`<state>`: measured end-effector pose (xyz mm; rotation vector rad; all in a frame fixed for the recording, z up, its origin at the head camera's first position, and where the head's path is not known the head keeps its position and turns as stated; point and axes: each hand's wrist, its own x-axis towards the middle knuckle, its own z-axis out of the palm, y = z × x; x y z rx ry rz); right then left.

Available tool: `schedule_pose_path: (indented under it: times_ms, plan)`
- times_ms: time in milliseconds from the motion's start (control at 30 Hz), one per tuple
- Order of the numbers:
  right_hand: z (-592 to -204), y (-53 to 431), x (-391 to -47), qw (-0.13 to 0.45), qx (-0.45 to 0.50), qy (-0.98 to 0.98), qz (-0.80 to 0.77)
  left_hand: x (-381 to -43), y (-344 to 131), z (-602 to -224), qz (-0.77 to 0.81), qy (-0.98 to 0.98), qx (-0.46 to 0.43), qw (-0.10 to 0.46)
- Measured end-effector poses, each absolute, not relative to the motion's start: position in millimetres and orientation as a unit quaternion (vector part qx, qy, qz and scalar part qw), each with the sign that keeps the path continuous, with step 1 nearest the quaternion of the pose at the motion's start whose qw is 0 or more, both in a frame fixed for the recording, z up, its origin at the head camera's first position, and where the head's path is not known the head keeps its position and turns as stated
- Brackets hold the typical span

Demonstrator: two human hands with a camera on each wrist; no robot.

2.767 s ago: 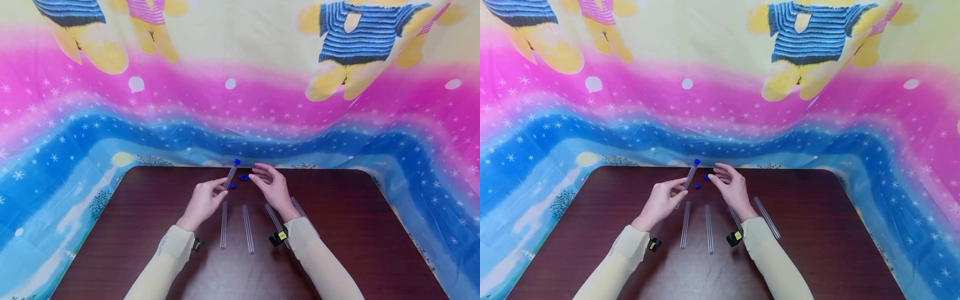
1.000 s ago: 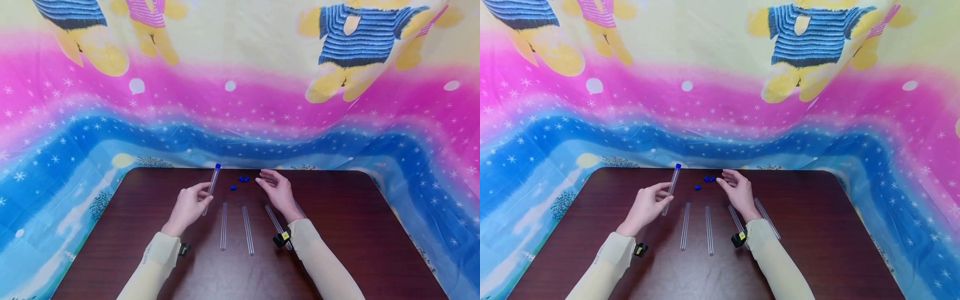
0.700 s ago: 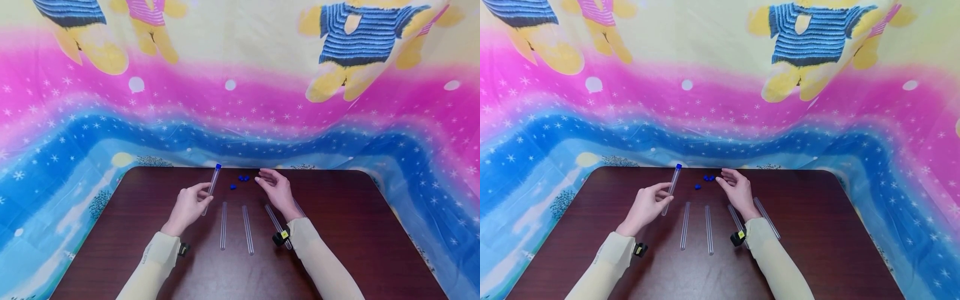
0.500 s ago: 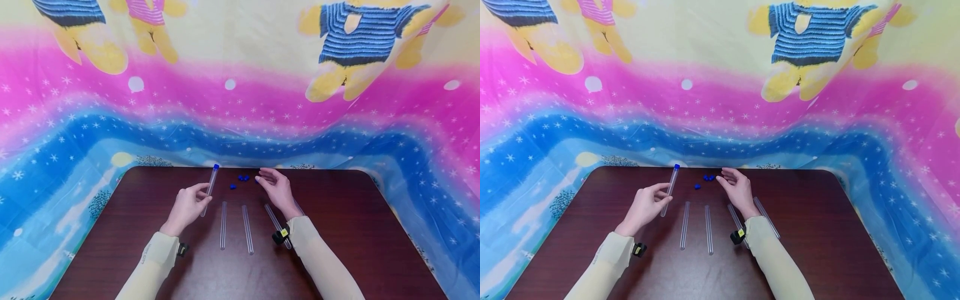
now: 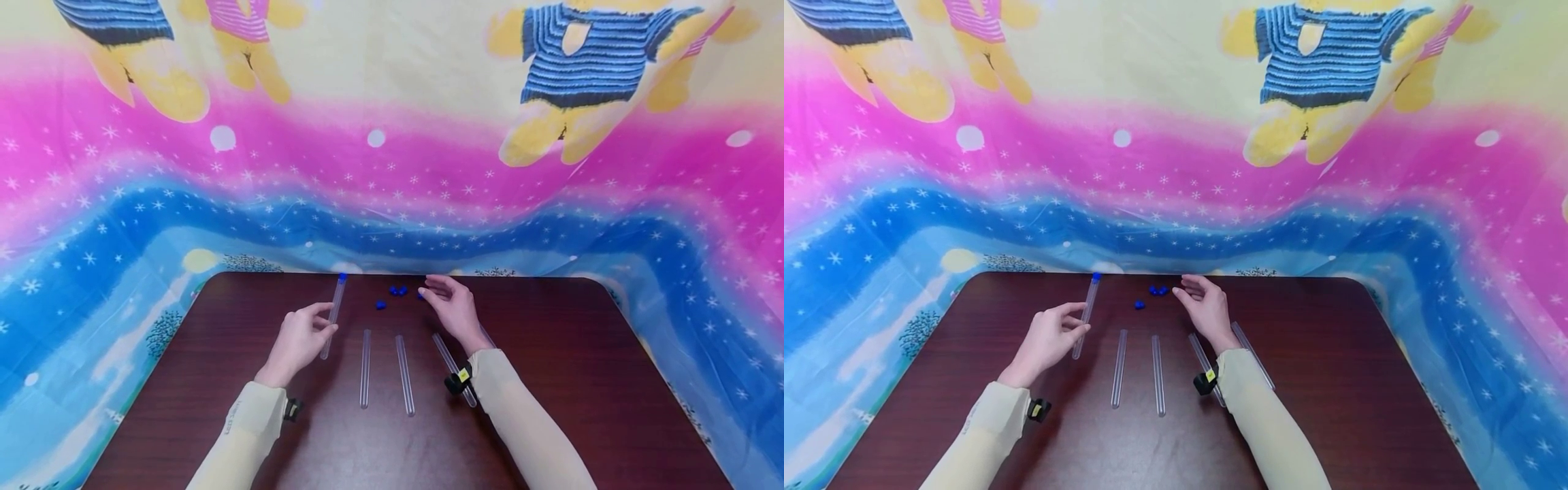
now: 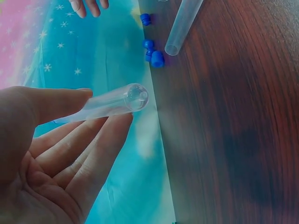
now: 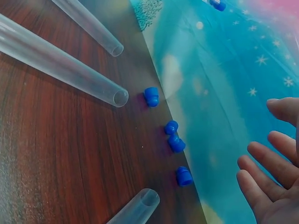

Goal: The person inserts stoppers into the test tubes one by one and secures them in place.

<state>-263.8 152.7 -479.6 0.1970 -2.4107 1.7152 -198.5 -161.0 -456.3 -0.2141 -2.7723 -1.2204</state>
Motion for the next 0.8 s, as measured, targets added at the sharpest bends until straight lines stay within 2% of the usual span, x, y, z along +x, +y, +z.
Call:
schedule_pose_path:
  times_ms: [800]
  plan:
    - [-492.0,159.8,-275.2,0.061,0.038,-0.847,0.527,-199.1,-185.8,-470.0,-0.359,-0.931,-0.041,0.052]
